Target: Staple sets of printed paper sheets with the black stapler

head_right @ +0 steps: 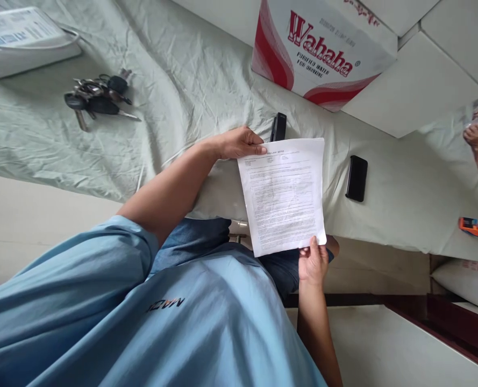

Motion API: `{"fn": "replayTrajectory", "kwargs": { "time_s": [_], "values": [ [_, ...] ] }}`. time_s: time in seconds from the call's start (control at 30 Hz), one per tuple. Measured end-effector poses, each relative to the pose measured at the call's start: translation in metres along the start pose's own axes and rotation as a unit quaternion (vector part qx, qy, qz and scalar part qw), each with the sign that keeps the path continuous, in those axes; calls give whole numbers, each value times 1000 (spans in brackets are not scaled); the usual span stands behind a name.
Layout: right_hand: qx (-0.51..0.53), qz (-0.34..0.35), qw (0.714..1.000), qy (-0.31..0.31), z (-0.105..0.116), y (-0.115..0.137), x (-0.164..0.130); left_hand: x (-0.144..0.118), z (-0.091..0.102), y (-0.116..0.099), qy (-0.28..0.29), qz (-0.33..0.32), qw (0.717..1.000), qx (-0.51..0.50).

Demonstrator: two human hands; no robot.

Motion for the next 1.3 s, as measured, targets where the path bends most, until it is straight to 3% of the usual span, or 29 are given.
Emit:
{"fn": "replayTrajectory", "kwargs": {
  "time_s": [0.17,0.4,0.5,0.6,0.67,0.77,0.9,1.0,1.1,1.2,1.3],
  "values": [
    [-11,23,1000,-11,12,4,12,0,-2,-1,11,10,1000,7],
    [-28,37,998,-50,7,2,9,0,-2,2,25,-3,999,27],
    [-82,5,997,-13,10,5,12,1,-1,3,28,3,999,33],
    [-199,-15,978,52,23,15,20,1,-1,1,25,8,999,25],
    [-270,38,961,46,32,31,27,1,-3,-1,27,11,999,19],
    [-284,143,948,-6,31,62,41,2,-6,-3,35,10,999,22],
    [-238,221,945,46,-16,94,64,4,-13,-4,59,-3,997,44],
    [-197,217,946,139,-69,104,87,6,-17,-3,64,-18,996,56],
    [-179,239,937,181,-111,108,109,8,-19,-4,69,-32,995,63],
    [-172,280,929,172,-133,110,125,9,-20,-5,69,-47,993,83],
    [-174,281,931,154,-140,111,139,9,-19,-5,37,-36,994,101]
  ]
}}
Point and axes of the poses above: each hand's wrist, its own x-axis towards the middle knuckle, its own z-axis out of the back of the hand, y = z × x, the point moved 2 cm from there along x, towards the middle knuckle, and after that the axes turned 7 degrees about -z, right-handed, at the moved point
